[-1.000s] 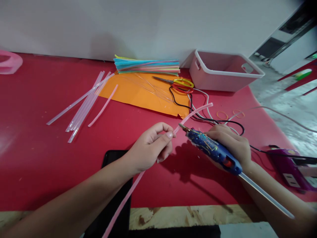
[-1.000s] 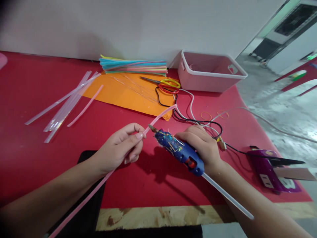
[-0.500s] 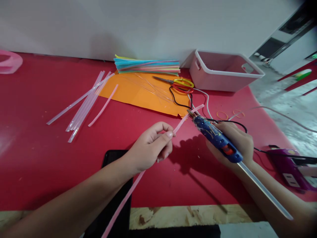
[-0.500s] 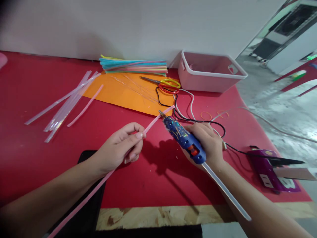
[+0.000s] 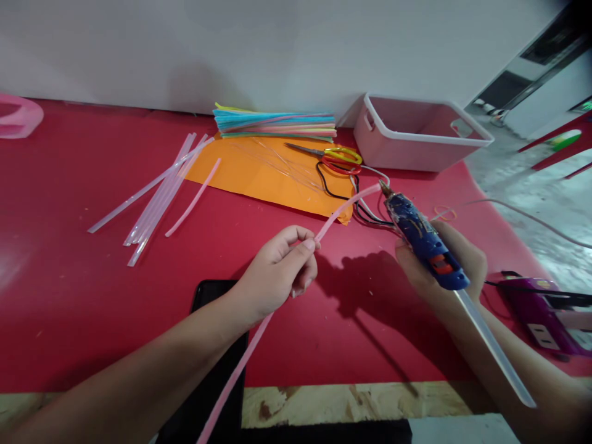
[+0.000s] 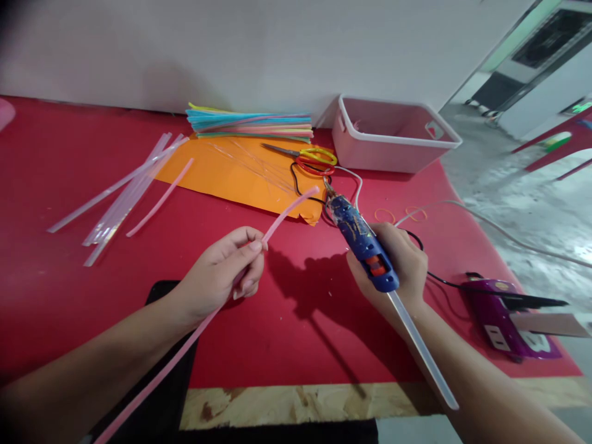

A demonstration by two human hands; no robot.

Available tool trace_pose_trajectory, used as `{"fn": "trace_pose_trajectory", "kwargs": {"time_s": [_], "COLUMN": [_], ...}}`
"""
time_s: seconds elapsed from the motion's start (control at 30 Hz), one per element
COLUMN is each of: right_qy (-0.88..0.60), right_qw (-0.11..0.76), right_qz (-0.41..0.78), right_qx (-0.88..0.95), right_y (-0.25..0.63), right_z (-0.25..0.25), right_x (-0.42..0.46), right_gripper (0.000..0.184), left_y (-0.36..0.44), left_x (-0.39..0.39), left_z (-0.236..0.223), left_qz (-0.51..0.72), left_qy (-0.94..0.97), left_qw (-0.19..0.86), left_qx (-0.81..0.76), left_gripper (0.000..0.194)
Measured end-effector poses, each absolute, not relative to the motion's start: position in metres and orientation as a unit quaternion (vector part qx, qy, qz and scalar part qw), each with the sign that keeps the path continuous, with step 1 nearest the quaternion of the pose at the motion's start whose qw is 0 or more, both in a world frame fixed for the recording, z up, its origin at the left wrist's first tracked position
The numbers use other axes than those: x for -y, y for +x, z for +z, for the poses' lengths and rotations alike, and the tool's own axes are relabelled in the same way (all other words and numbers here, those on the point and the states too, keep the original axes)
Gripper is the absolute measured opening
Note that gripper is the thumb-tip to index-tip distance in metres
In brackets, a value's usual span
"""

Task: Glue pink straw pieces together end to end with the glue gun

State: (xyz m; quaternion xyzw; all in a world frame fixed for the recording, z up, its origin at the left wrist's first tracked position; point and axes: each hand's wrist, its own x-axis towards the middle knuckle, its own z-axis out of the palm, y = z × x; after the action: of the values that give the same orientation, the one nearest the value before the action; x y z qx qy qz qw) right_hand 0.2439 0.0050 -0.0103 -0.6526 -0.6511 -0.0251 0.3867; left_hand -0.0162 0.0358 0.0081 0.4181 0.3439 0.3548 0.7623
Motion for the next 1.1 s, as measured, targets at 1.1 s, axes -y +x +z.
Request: {"fn": "trace_pose_trajectory", "kwargs": {"time_s": [1.1], "right_qy": [-0.473], "right_qw": [0.306], "right_qz": [0.148], "right_qx": [0.813], "right_y": [0.23], "right_z": [0.01], "right_x": [0.001], "right_gripper": [0.02], "left_y": [-0.014], "left_x": [-0.027], "left_z": [0.01], "left_qz": [0.306], "left_qy": [0.554], "left_qw": [0.698], "left_qx": [-0.335], "left_gripper": [0.014]}}
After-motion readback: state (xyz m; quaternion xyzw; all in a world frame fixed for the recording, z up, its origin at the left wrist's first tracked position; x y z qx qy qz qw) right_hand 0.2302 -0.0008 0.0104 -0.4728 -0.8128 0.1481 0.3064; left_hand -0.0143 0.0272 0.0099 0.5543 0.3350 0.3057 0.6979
